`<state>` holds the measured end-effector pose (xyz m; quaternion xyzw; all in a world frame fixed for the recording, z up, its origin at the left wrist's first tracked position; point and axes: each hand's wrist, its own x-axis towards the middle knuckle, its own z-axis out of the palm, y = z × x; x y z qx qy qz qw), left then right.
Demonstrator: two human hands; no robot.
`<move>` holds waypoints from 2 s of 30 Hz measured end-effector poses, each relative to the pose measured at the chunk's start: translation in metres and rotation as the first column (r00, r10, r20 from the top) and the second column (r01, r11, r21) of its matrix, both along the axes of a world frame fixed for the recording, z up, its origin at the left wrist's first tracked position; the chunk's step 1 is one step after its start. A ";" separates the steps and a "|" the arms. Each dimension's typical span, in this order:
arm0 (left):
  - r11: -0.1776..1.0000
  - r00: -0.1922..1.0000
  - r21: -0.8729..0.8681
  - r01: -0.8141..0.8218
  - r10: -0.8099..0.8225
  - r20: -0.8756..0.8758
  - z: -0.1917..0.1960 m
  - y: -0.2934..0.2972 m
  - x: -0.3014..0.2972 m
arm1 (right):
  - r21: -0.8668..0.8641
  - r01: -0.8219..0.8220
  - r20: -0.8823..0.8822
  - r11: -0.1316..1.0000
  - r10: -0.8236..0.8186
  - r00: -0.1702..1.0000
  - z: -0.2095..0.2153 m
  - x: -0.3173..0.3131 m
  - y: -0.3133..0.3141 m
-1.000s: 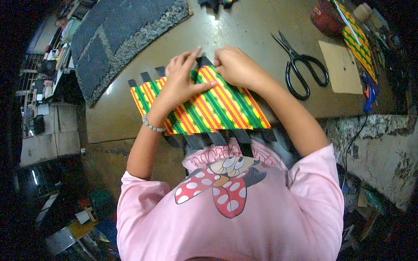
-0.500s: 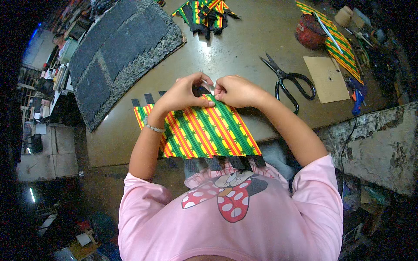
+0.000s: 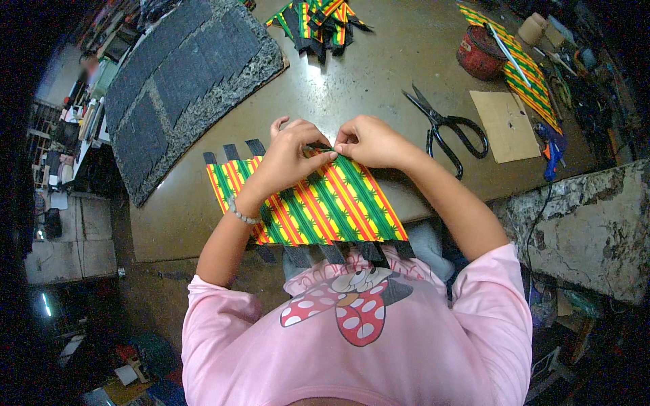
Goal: The person aligns multiple black fabric strips on a table, then places a colorful patterned fabric sheet over them. Using scissors, the person trims the black strips along the edges of the patterned fabric, then folds and adjusts the trimmed pieces.
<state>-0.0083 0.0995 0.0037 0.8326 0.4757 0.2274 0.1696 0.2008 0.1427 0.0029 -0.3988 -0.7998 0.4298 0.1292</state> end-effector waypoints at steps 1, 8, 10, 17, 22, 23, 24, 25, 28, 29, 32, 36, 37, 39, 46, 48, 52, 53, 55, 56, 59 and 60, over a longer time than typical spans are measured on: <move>1.000 1.000 -0.014 -0.008 0.009 0.011 -0.001 -0.002 0.000 | -0.057 -0.004 -0.023 0.998 0.003 1.000 -0.001 0.001 0.002; 0.998 0.999 0.042 -0.041 0.040 0.022 0.004 -0.012 0.005 | -0.143 -0.011 -0.047 0.990 0.004 0.999 0.003 0.004 0.004; 0.994 0.995 -0.029 -0.102 0.103 0.018 0.008 -0.015 0.007 | -0.036 0.006 -0.038 0.999 -0.008 0.999 0.006 0.002 -0.002; 0.984 0.979 0.148 -0.095 0.120 -0.168 0.016 -0.022 0.015 | 0.256 0.026 0.029 0.966 -0.035 0.999 0.014 -0.004 -0.022; 0.977 0.986 0.200 -0.069 0.097 -0.135 0.013 -0.022 0.018 | 0.141 0.067 -0.015 0.988 -0.065 0.998 0.010 -0.002 -0.017; 0.973 0.988 0.218 -0.071 0.099 -0.120 0.012 -0.023 0.019 | 0.125 0.059 -0.010 0.990 -0.058 0.998 0.009 -0.002 -0.016; 0.970 0.989 0.233 -0.071 0.099 -0.111 0.010 -0.024 0.019 | 0.111 0.053 -0.008 0.992 -0.052 0.999 0.008 -0.002 -0.013; 0.968 0.989 0.241 -0.076 0.105 -0.108 0.009 -0.025 0.019 | 0.100 0.045 -0.011 0.994 -0.044 0.999 0.008 -0.002 -0.011; 0.953 0.988 0.298 -0.061 0.100 -0.118 0.005 -0.029 0.020 | -0.004 0.020 -0.003 1.000 -0.020 1.000 0.009 -0.001 -0.005; 0.962 0.990 0.258 -0.085 0.112 -0.091 0.005 -0.029 0.019 | 0.003 0.007 -0.035 1.000 -0.007 0.999 0.009 0.000 -0.004; 0.984 0.990 0.108 -0.139 0.139 0.008 0.005 -0.025 0.012 | 0.047 -0.025 -0.067 0.999 0.028 0.997 0.011 0.002 -0.005; 0.977 0.991 -0.166 -0.135 0.136 -0.005 0.010 -0.013 -0.001 | 0.307 -0.074 -0.067 0.949 0.099 0.993 0.009 0.003 -0.012; 0.971 0.991 -0.200 -0.132 0.129 -0.027 0.012 -0.011 -0.002 | 0.388 -0.095 -0.065 0.917 0.130 0.989 0.007 0.002 -0.014; 0.964 0.992 -0.237 -0.118 0.106 -0.065 0.013 -0.008 -0.004 | 0.409 -0.079 -0.098 0.909 0.130 0.987 0.005 0.002 -0.016; 0.946 0.994 -0.323 0.006 0.030 0.107 0.008 0.010 -0.014 | 0.393 0.102 -0.337 0.914 0.040 0.941 -0.008 0.002 -0.025; 0.932 0.984 -0.354 0.077 -0.012 0.180 0.002 0.015 -0.017 | 0.422 0.117 -0.353 0.899 0.044 0.934 -0.012 0.002 -0.027; 0.896 0.965 -0.432 0.103 0.014 0.261 -0.006 0.017 -0.018 | 0.012 0.150 -0.363 0.989 -0.136 0.922 -0.017 0.004 -0.026; 0.899 0.968 -0.427 0.098 0.013 0.250 -0.006 0.015 -0.017 | 0.008 0.124 -0.337 0.992 -0.114 0.935 -0.017 0.004 -0.024; 0.916 0.979 -0.395 0.069 0.014 0.204 -0.001 0.011 -0.014 | -0.007 0.052 -0.325 0.999 -0.052 0.944 -0.015 0.006 -0.015; 0.930 0.986 -0.366 0.045 0.018 0.168 0.002 0.008 -0.013 | -0.069 0.020 -0.304 0.997 -0.040 0.952 -0.013 0.008 -0.010; 0.954 0.997 -0.301 0.005 0.019 0.077 0.013 0.000 -0.007 | -0.320 -0.065 -0.239 0.945 -0.015 0.971 -0.007 0.014 0.005; 0.957 0.999 -0.289 -0.009 0.021 0.040 0.016 -0.001 -0.005 | -0.338 -0.093 -0.225 0.937 0.016 0.974 -0.006 0.016 0.008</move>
